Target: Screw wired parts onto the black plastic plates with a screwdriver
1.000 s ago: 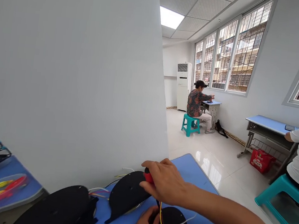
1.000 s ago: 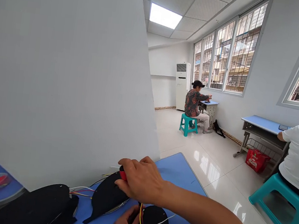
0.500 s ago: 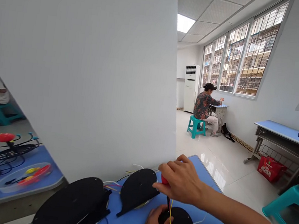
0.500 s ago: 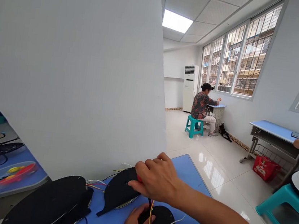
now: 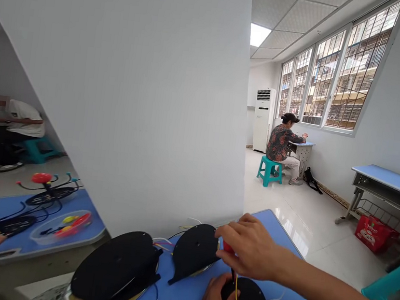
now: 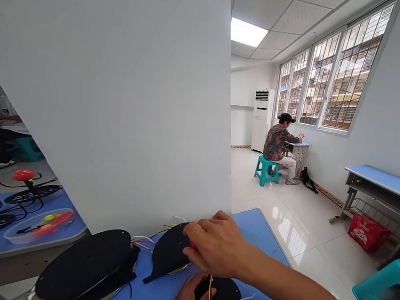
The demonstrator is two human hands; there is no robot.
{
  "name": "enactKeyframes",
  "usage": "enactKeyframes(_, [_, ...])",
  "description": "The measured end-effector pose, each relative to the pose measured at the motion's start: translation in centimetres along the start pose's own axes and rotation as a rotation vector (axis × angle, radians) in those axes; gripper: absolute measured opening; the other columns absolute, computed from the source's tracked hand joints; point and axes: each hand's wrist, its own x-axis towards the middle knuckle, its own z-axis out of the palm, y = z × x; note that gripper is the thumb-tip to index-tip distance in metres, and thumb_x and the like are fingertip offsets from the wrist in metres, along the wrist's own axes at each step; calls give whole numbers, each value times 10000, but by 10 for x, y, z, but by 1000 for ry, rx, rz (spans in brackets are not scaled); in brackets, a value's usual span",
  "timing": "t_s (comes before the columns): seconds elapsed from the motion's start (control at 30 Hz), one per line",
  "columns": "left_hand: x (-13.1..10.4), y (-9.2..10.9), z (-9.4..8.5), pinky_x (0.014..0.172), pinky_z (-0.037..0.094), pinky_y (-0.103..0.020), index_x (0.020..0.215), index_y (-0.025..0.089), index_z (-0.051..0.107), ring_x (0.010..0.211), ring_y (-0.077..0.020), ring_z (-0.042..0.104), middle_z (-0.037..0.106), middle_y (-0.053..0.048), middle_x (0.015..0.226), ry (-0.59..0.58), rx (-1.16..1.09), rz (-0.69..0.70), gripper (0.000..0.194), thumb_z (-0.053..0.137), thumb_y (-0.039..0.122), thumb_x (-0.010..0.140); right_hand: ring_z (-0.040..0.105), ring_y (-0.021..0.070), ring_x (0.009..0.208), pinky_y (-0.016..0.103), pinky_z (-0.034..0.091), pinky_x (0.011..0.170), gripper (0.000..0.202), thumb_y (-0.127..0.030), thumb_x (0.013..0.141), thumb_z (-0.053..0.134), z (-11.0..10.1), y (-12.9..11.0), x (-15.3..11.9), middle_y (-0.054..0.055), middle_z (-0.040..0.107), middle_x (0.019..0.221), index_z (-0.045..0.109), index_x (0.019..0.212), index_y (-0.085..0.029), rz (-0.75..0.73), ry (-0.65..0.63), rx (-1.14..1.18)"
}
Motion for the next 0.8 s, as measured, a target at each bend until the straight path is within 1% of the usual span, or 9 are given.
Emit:
enactKeyframes(0.07, [0, -1, 1, 1015, 459, -424, 1020, 178, 710, 1076, -301, 622, 700, -98, 1039, 2, -6, -2, 366, 570, 340, 723, 643, 214, 654, 364, 426, 754, 111, -297, 952, 560, 1, 0, 2, 34, 684, 741, 557, 919, -192, 58, 0, -74])
enactKeyframes(0.23, [1, -8, 3, 1009, 465, -446, 1053, 170, 705, 1090, -320, 614, 700, -113, 1058, 20, -1, 11, 402, 577, 369, 729, 663, 195, 866, 312, 437, 852, 215, -227, 882, 611, -3, -1, 2, 47, 718, 977, 531, 1077, -184, -32, 4, 29])
enactKeyframes(0.33, [1, -9, 3, 1002, 467, -443, 1016, 178, 709, 1072, -315, 616, 709, -107, 1038, 18, -2, 12, 366, 576, 358, 727, 620, 183, 612, 351, 437, 844, 61, -245, 931, 542, -3, -3, 1, 22, 705, 730, 555, 920, -186, 4, -45, -45])
enactKeyframes(0.37, [1, -8, 3, 1006, 464, -443, 1013, 177, 709, 1078, -315, 616, 711, -110, 1044, 20, -3, 15, 363, 573, 358, 729, 600, 189, 568, 376, 434, 837, 126, -285, 943, 535, -3, -4, 1, 24, 687, 670, 553, 861, -191, 31, -48, -78])
enactKeyframes(0.43, [0, -6, 3, 1019, 458, -440, 1041, 170, 703, 1109, -315, 608, 711, -119, 1085, 31, -3, 19, 387, 568, 350, 727, 635, 219, 662, 391, 428, 845, 151, -325, 931, 563, -4, -6, 0, 61, 711, 752, 561, 864, -189, 30, -22, -71])
enactKeyframes(0.53, [-1, -3, 3, 1026, 453, -431, 1042, 158, 702, 1140, -315, 600, 703, -133, 1111, 58, 8, 23, 397, 551, 329, 717, 659, 208, 851, 331, 423, 877, 165, -245, 893, 616, -4, -8, -2, 62, 730, 945, 555, 1033, -181, -54, 6, 23])
enactKeyframes(0.63, [-1, -3, 2, 999, 468, -425, 1014, 158, 709, 1098, -311, 618, 703, -131, 1064, 42, 21, 18, 379, 554, 343, 721, 637, 185, 651, 345, 422, 864, 47, -216, 931, 559, 0, -8, -2, 19, 716, 756, 550, 968, -189, -25, 0, -20])
enactKeyframes(0.7, [-1, -4, 1, 988, 476, -418, 1032, 156, 706, 1071, -306, 627, 701, -126, 1050, 18, 26, 14, 399, 570, 369, 724, 619, 200, 589, 386, 419, 853, 95, -272, 962, 534, 1, -8, -1, 21, 698, 690, 540, 899, -201, 37, 8, -75])
enactKeyframes(0.8, [-1, -4, 0, 996, 470, -409, 1030, 161, 706, 1080, -304, 616, 703, -119, 1051, 8, 33, 8, 397, 569, 378, 728, 678, 223, 849, 356, 423, 865, 112, -250, 950, 572, -5, -8, -1, 67, 735, 942, 533, 1039, -196, 13, -19, 32])
